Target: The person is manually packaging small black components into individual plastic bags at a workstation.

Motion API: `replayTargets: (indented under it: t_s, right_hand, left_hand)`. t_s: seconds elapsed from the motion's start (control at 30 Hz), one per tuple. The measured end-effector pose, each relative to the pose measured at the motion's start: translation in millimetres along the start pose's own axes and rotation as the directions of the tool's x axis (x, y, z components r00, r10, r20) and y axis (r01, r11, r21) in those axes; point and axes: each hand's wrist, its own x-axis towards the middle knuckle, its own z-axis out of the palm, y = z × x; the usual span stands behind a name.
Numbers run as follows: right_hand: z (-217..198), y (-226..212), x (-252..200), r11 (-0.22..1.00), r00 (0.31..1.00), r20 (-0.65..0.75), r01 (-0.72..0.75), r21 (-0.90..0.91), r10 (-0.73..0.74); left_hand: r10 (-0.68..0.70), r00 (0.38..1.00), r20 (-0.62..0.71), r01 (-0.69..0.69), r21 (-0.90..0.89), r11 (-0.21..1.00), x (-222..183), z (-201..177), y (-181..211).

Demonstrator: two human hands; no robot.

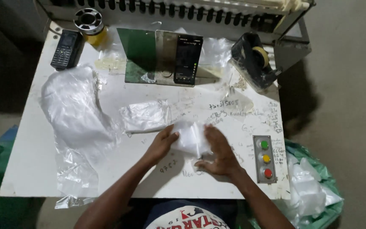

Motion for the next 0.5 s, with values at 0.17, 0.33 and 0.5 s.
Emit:
replayTargets:
  t_s: [0.17,0.33,0.5]
  right_hand:
    - [29.7,22.9,1.1,0.975,0.944,0.29,-0.196,0.106,0.158]
    - [58.0,22.0,-6.5,0.556,0.688,0.13,-0.67,0.492,0.714]
    - [54.6,-24.7,-0.2,0.026,0.26,0.177,-0.627,0.778,0.949]
  left_hand:
    - [-0.104,0.992,-0.071,0.1,-0.063,0.993,-0.1,3.3,25.8]
    - [-0.102,0.875,-0.474,-0.037,-0.275,0.961,-19.8,25.9,25.0]
    - [-0.219,0.945,-0.244,-0.032,-0.733,0.679,-5.5,47.7,-8.4]
